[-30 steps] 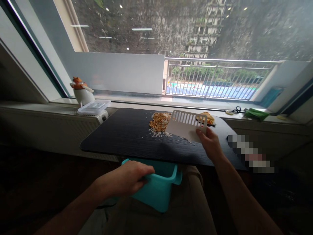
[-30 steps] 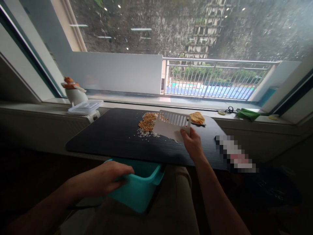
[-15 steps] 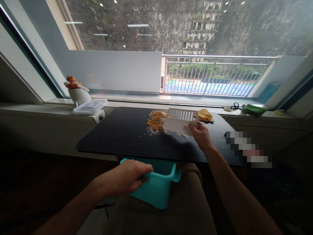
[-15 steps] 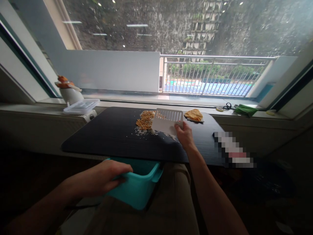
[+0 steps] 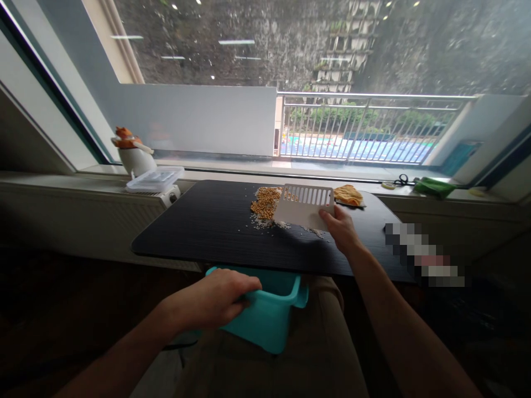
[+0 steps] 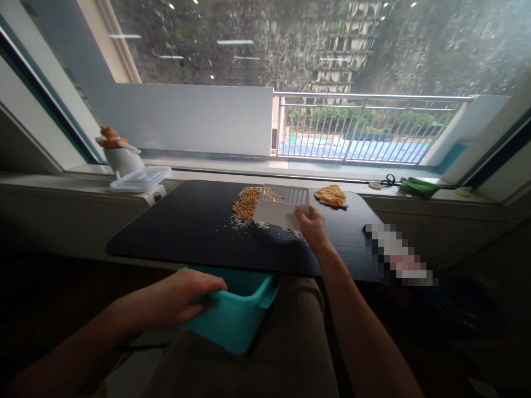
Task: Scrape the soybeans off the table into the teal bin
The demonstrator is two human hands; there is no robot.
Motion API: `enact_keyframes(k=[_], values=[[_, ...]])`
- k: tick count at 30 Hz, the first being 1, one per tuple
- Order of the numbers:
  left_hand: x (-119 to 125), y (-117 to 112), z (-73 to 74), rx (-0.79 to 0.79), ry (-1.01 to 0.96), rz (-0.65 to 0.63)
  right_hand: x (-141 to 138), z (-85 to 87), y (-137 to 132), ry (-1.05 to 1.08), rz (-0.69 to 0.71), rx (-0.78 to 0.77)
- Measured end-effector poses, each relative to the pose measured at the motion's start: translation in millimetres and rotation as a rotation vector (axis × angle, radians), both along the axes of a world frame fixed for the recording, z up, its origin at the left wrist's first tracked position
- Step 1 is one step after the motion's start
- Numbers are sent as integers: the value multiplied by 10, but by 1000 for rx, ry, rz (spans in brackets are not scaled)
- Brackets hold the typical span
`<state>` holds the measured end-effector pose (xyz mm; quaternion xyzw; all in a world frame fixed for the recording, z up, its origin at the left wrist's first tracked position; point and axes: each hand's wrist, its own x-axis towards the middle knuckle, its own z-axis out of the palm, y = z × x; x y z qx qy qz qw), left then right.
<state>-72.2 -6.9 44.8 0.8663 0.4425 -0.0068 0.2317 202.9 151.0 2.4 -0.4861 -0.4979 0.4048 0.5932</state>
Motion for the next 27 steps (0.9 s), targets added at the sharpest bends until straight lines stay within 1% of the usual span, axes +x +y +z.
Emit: enact_keyframes(k=[5,8,18,27], values=[[16,20,17,-11,9,4,77,37,-100,26,3,-21],[16,33,26,-17,13,6,83,45,-113,25,1,-13],[42,33,35,-19,23,-2,70,-76,-65,16,18,4],[48,42,43,-28,28,-1,82,-41,-94,32,13,0]])
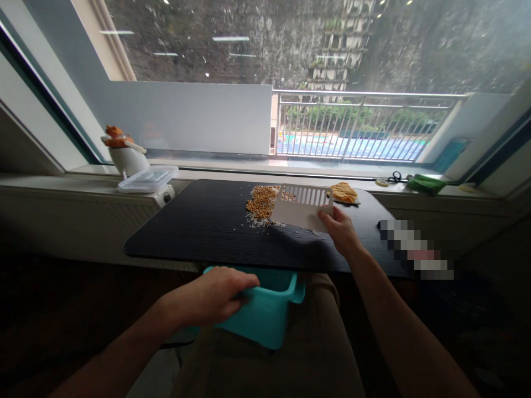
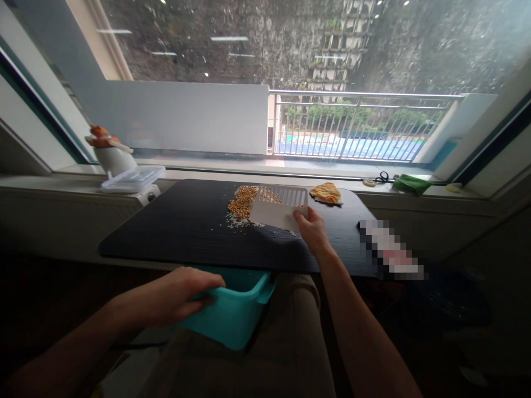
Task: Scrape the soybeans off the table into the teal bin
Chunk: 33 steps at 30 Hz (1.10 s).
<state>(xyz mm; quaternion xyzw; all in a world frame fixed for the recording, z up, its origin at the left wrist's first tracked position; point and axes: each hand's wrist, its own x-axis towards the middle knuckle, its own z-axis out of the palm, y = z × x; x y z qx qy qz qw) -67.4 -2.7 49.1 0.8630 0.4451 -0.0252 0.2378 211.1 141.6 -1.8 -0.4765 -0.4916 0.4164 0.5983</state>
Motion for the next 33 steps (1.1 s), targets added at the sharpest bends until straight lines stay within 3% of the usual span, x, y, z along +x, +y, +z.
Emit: enact_keyframes(k=[14,25,33], values=[[14,-2,18,1,13,3,43,-39,18,-10,-23,6],[8,-9,-4,22,3,-7,51,60,-37,-4,-13,-12],[33,-8,13,28,5,-7,72,33,-30,12,-23,-13]])
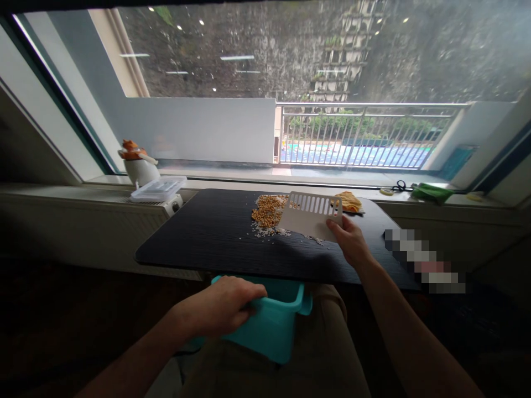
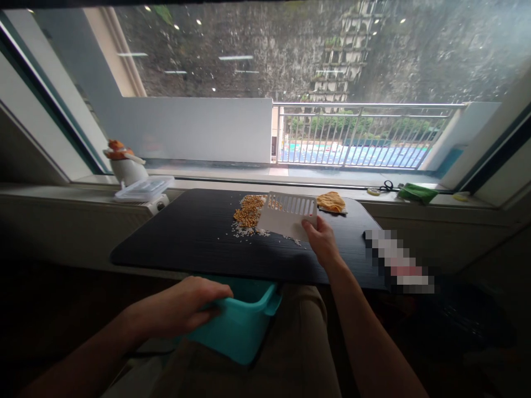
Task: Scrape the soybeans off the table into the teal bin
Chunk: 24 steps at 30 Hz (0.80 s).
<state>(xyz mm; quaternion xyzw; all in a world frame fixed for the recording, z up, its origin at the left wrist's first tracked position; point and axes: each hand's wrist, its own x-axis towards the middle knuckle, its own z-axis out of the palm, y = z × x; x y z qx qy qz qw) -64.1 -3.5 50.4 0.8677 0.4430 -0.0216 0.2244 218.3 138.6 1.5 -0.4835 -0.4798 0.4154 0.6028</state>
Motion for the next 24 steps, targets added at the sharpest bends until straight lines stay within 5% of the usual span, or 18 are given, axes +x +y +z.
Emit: enact_keyframes(k=[24], values=[[-9,14,-37,7,-30,4,-17,-27,29,11,-9,-23]])
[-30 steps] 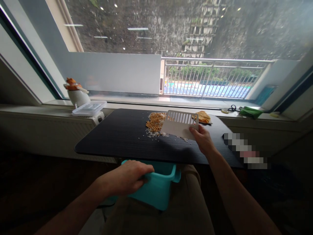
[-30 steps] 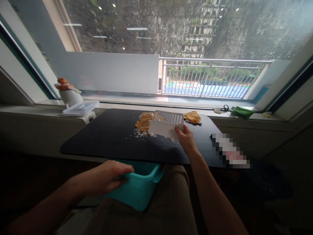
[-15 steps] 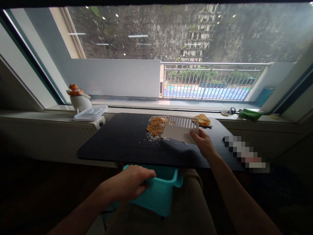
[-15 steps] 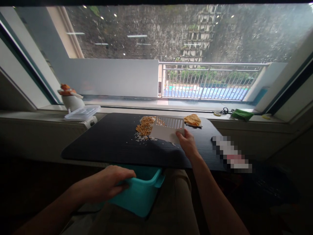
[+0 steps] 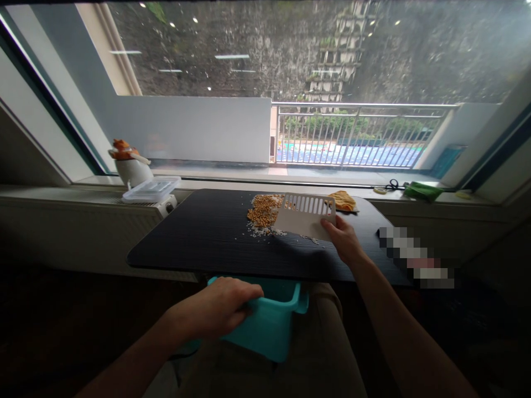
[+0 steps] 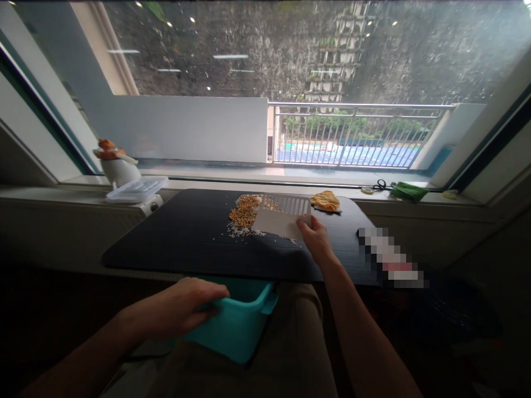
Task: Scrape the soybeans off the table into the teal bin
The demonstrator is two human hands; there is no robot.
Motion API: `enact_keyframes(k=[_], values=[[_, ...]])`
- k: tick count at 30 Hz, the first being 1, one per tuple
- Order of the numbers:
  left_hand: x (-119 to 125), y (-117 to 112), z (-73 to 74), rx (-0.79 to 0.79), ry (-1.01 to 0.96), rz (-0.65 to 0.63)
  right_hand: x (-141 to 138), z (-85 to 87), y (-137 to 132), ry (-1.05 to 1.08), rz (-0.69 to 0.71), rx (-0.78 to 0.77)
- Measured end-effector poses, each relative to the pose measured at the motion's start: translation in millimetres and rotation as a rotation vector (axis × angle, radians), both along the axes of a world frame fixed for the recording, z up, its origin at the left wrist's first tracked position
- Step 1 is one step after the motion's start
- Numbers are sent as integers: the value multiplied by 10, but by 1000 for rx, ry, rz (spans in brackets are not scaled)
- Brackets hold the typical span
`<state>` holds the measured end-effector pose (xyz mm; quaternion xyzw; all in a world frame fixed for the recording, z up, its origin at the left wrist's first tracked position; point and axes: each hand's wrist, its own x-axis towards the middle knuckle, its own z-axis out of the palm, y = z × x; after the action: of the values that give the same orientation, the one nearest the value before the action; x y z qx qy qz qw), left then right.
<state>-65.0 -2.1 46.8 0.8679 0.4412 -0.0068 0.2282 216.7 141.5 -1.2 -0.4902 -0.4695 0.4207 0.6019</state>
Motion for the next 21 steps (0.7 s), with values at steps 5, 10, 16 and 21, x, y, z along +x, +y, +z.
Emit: enact_keyframes(k=[5,10,16,21], values=[[-10,-7,-9,-2,-7,0,-102,-5,64,-5,19,-1],[-23,-16,-16,-4,-10,4,-67,23,14,7,40,-15],[-8,-14,-3,0,-13,6,146,-19,-176,28,13,-30],[1,-10,-7,1,-5,4,277,-100,-350,53,67,-88]])
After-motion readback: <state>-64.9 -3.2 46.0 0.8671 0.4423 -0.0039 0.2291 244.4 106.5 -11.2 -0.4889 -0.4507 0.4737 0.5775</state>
